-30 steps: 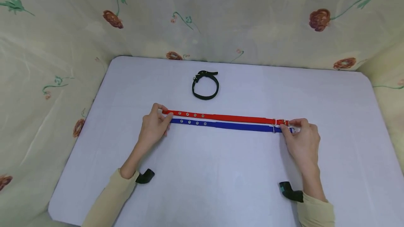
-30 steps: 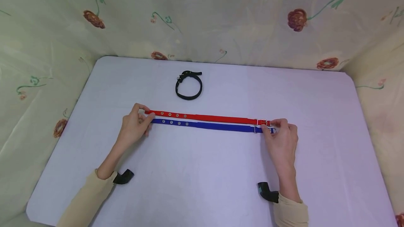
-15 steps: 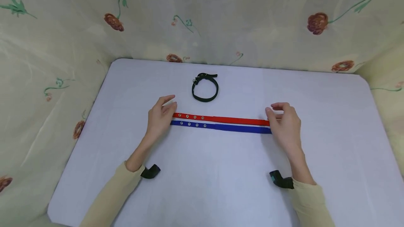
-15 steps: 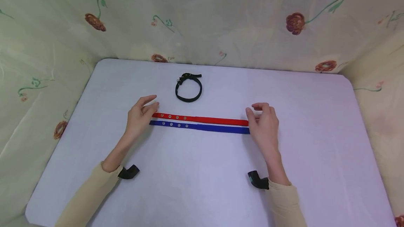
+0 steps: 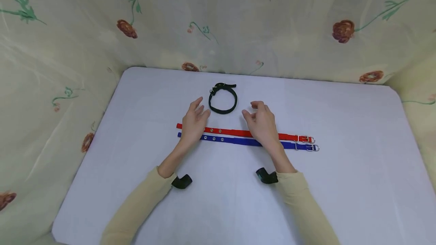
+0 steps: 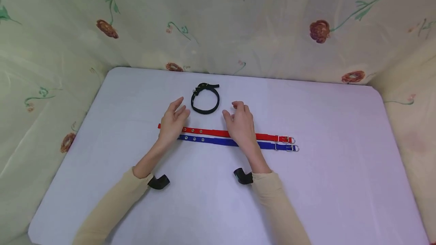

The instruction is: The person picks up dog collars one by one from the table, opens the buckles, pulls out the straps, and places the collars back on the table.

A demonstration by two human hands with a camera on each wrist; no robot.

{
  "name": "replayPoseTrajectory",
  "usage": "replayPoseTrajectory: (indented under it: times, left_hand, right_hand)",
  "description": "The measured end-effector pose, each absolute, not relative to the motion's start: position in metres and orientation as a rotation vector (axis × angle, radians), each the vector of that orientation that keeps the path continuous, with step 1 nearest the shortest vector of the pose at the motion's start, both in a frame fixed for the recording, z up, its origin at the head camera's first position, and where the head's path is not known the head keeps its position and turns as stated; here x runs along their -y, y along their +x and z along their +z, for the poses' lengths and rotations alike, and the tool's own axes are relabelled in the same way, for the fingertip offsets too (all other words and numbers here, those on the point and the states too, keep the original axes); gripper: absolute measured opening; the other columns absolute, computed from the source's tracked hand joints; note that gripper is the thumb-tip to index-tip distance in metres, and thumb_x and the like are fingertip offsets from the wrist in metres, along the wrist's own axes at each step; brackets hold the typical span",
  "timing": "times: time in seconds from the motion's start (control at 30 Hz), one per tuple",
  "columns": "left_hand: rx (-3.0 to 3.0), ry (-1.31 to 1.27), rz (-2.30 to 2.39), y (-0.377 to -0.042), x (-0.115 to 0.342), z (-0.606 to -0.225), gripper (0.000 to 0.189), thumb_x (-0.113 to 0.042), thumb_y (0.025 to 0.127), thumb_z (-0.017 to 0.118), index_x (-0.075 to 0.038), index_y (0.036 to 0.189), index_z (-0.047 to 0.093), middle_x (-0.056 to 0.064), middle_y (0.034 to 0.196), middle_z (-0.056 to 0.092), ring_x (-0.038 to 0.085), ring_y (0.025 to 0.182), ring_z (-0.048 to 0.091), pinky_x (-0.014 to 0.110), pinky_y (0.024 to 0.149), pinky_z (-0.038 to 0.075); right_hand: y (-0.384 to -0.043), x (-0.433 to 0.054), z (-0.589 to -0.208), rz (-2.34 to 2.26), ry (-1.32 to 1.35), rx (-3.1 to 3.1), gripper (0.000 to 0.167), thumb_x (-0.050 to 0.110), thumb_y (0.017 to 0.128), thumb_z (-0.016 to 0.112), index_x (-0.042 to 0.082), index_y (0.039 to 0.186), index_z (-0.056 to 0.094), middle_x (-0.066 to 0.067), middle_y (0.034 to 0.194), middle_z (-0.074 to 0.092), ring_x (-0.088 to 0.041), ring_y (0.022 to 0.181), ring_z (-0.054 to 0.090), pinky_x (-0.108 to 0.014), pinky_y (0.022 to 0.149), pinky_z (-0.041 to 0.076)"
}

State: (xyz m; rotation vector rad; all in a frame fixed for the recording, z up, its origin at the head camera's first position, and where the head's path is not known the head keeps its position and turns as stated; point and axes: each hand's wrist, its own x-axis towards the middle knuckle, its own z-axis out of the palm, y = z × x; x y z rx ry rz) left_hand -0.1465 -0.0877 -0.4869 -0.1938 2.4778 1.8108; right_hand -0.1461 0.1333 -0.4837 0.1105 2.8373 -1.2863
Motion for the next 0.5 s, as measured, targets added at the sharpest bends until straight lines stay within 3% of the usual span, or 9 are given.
replayPoseTrajectory:
  times: [0.3,0.5]
  left_hand:
    - [-2.426,-0.176,1.8,-0.157,0.071,-0.487,0.063,-0.021,0.11,0.058,-0.014,0.168,0.035,0.019,0.175,0.034,0.039,0.154,0.051,0.055,0.12,0.049]
    - [-2.416,-0.179,1.773,-0.161,0.067,-0.49,0.065,-0.023,0.109,0.059,-0.013,0.168,0.033,0.02,0.174,0.037,0.038,0.156,0.048,0.057,0.126,0.043]
  right_hand:
    - [-0.165,-0.111,-0.493,-1.252,0.061,-2.829,0.063,0.031,0.11,0.062,-0.003,0.159,0.042,-0.028,0.154,0.054,-0.037,0.104,0.068,-0.051,0.093,0.06]
    - [-0.171,-0.103,-0.494,-1.16,-0.042,-2.851,0.053,0.028,0.111,0.06,0.003,0.157,0.052,-0.03,0.158,0.05,-0.047,0.136,0.06,-0.062,0.115,0.051]
